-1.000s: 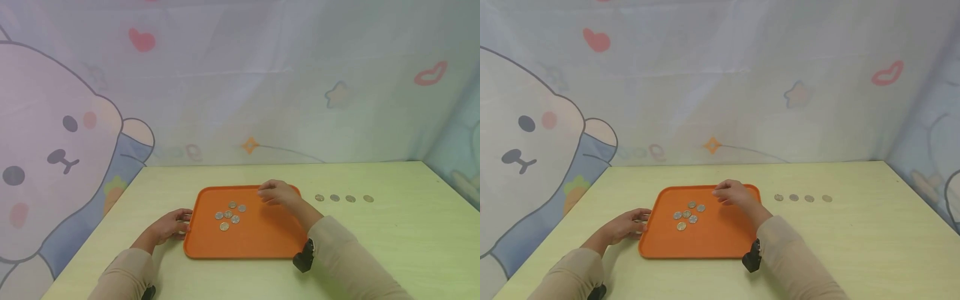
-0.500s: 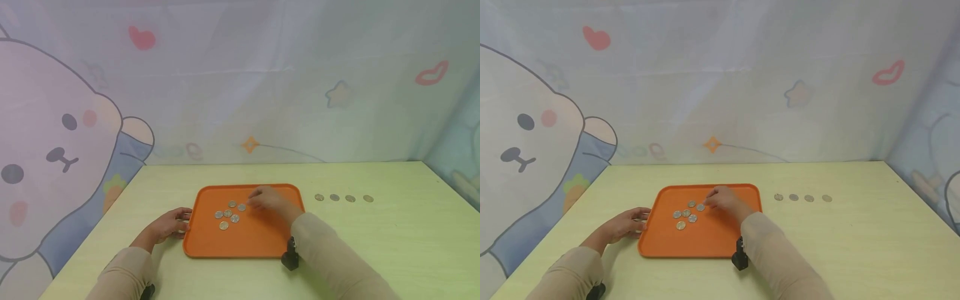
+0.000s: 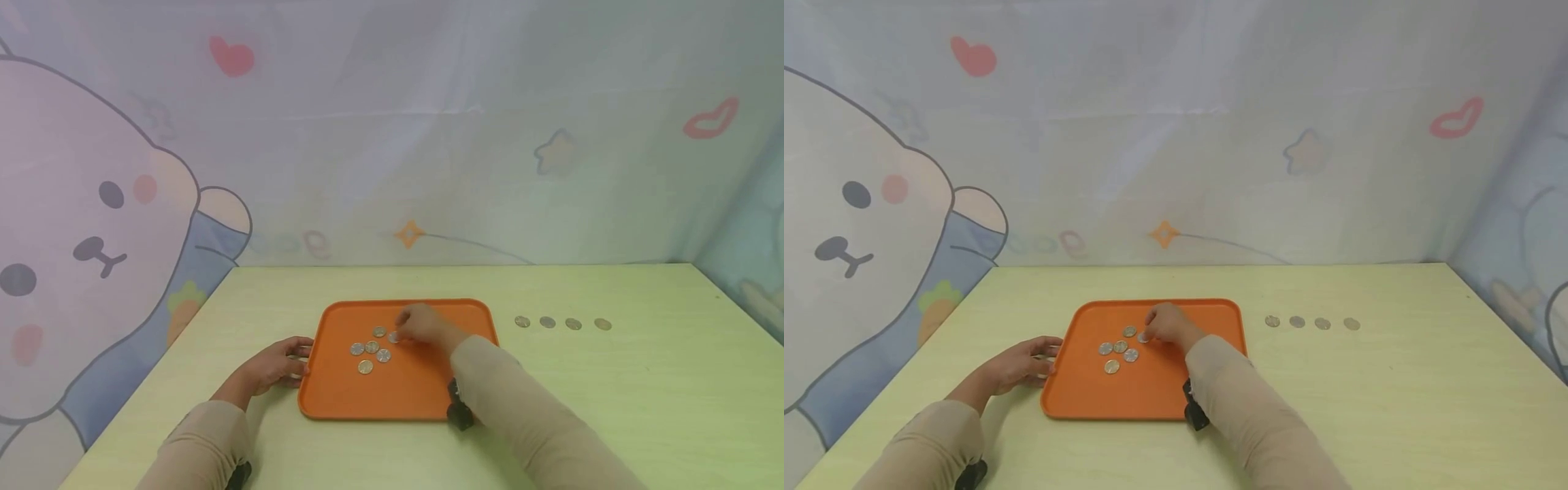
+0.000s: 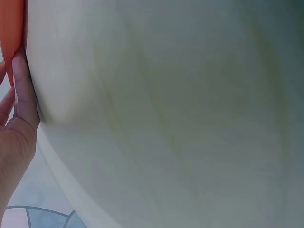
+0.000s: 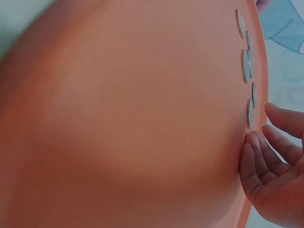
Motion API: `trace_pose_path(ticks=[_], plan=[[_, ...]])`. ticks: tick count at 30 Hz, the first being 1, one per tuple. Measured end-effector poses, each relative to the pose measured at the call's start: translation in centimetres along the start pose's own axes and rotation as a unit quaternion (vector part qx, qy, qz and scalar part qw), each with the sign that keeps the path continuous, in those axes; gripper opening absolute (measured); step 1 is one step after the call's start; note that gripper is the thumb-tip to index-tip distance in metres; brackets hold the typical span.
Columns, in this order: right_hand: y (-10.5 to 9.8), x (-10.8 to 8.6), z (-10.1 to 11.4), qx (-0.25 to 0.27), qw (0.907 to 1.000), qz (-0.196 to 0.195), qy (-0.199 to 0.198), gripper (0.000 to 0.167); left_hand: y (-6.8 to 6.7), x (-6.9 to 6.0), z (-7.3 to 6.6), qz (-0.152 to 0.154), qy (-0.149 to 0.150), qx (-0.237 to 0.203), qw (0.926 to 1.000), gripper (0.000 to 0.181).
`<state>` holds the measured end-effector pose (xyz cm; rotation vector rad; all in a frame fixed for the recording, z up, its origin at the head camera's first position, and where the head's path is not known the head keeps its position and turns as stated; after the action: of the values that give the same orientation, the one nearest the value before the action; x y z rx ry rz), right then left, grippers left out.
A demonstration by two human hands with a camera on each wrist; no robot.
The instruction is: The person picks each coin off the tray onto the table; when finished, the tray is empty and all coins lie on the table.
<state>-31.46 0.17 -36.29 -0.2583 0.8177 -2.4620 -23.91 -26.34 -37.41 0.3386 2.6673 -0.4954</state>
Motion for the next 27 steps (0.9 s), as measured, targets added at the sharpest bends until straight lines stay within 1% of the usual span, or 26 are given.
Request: trace_pose_path(ticks=[7, 9, 13, 14, 15, 20, 21, 24, 26, 27], plan=[[0.6, 0.8, 0.2, -0.03, 0.9995, 0.0, 0.007, 0.023, -0.1, 0.1, 0.0, -0.001, -0.002, 0.002, 1.0, 0.055], [0.7, 0.9, 0.2, -0.06, 0.9982, 0.004, 0.006, 0.019, 0.0, 0.1, 0.0, -0.001, -0.003, 0.002, 1.0, 0.055], [0.8, 1.2, 0.5, -0.123, 0.9923, 0.013, -0.001, 0.012, 0.0, 0.0, 0.1, -0.003, -0.004, 0.003, 1.0, 0.055], [1.2, 2.0, -0.5, -0.137, 0.9905, 0.012, -0.007, 0.01, 0.0, 0.0, 0.1, -0.003, -0.004, 0.003, 1.0, 0.055], [1.3, 2.0, -0.4, -0.145, 0.9893, 0.013, -0.003, 0.009, 0.0, 0.0, 0.1, -0.004, -0.003, 0.003, 1.0, 0.055], [1.6, 1.9, -0.1, -0.167, 0.986, 0.01, 0.001, 0.007, 0.1, 0.0, 0.1, -0.006, -0.005, 0.003, 1.0, 0.056], [1.4, 1.1, 1.0, -0.166, 0.9861, 0.011, 0.007, 0.006, 0.1, 0.0, 0.1, -0.006, -0.007, 0.005, 0.9999, 0.056], [1.4, 0.9, 1.2, -0.169, 0.9855, 0.01, 0.007, 0.009, 0.0, 0.1, 0.1, -0.008, -0.011, 0.006, 0.9999, 0.056], [1.6, 1.3, 0.9, -0.171, 0.9852, 0.012, 0.012, 0.011, 0.0, 0.1, 0.0, -0.008, -0.013, 0.008, 0.9998, 0.056], [1.6, 1.4, 0.7, -0.178, 0.984, 0.01, 0.008, 0.011, 0.0, 0.1, 0.0, -0.008, -0.015, 0.009, 0.9998, 0.056]])
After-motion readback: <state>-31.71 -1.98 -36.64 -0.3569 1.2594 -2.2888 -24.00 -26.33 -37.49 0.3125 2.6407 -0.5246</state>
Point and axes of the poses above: each hand's wrist, its own x-axis towards the middle knuckle, its own y-axis out of the palm, z = x × y, the point moved 1 cm from there along x, towards the middle knuckle, and after that the axes turned 9 degrees about -y, right-handed, at the moved point
